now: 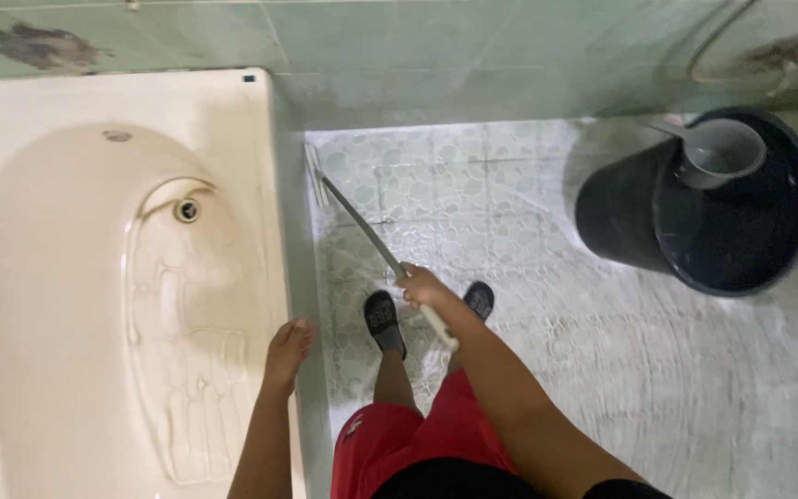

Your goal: The person mops a tiled bathroom floor using a squeegee-style mop. They repeatedly scoop water from a black bucket with a grey plastic scoop and pour it onto the floor, then push the water across the tiles with the mop. The person moves around the toilet and a bathtub while cleaning.

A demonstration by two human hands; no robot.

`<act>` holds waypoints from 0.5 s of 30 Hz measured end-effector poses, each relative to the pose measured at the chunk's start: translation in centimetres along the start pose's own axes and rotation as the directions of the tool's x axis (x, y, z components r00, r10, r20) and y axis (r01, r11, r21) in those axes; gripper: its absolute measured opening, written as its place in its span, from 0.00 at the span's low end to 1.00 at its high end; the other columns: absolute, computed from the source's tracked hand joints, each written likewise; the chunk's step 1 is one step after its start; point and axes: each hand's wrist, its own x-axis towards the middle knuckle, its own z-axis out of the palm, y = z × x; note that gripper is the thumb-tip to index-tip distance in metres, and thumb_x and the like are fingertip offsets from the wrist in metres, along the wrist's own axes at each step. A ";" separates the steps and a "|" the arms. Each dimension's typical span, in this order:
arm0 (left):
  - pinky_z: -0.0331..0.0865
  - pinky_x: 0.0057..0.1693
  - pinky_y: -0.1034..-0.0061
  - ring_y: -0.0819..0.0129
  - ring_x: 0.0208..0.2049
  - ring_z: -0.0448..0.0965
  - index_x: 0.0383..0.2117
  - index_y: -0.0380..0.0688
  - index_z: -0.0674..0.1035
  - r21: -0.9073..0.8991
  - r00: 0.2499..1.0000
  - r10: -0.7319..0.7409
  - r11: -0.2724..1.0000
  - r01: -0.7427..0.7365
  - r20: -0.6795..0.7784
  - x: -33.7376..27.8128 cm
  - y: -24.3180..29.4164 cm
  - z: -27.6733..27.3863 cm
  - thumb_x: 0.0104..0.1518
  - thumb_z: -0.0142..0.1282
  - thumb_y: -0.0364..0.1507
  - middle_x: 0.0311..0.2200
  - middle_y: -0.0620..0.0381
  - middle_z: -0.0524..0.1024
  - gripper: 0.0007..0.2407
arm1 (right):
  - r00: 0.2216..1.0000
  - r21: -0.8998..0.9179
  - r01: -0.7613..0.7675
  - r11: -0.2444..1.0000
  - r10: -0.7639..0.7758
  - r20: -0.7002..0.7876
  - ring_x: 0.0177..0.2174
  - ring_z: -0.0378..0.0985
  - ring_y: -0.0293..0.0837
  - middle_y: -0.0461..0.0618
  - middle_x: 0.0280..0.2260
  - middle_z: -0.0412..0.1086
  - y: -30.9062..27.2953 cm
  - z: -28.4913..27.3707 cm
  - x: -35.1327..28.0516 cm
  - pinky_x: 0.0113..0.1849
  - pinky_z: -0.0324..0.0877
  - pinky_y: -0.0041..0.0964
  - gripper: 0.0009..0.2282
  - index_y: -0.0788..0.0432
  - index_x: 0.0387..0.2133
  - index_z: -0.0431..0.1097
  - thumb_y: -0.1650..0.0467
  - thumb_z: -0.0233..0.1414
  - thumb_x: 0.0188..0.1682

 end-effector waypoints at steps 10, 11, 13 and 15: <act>0.56 0.69 0.48 0.38 0.64 0.66 0.62 0.30 0.67 0.104 0.997 0.007 0.994 -0.015 0.077 0.4 3.1 3.8 0.70 0.46 0.40 0.60 0.30 0.68 0.24 | 0.923 0.589 -0.048 0.806 0.262 -0.283 0.13 0.65 0.35 0.46 0.21 0.61 15.9 -18.1 -8.5 0.12 0.63 0.27 0.26 0.46 0.67 0.53 0.64 0.51 0.55; 0.53 0.70 0.46 0.36 0.65 0.65 0.62 0.30 0.67 0.116 0.994 0.021 0.993 -0.034 0.105 -0.2 3.9 4.7 0.70 0.45 0.40 0.61 0.29 0.68 0.24 | 0.893 0.647 -0.032 0.762 0.313 -0.324 0.13 0.64 0.35 0.45 0.20 0.60 18.6 -19.2 -9.4 0.12 0.62 0.28 0.28 0.44 0.68 0.50 0.65 0.52 0.55; 0.53 0.70 0.45 0.35 0.65 0.65 0.63 0.29 0.66 0.151 0.990 0.026 0.987 -0.048 0.141 0.7 3.9 6.0 0.69 0.46 0.41 0.61 0.28 0.67 0.26 | 0.862 0.619 -0.023 0.785 0.329 -0.385 0.14 0.69 0.41 0.51 0.22 0.64 25.2 -21.9 -6.6 0.14 0.67 0.34 0.30 0.46 0.69 0.49 0.65 0.53 0.54; 0.52 0.70 0.44 0.34 0.65 0.64 0.63 0.28 0.65 0.194 0.983 0.011 0.980 -0.048 0.185 2.2 3.6 7.3 0.68 0.46 0.42 0.62 0.28 0.67 0.27 | 0.819 0.601 -0.033 0.799 0.366 -0.441 0.15 0.73 0.46 0.56 0.24 0.68 26.1 -21.5 -6.9 0.15 0.72 0.41 0.32 0.48 0.70 0.48 0.66 0.55 0.53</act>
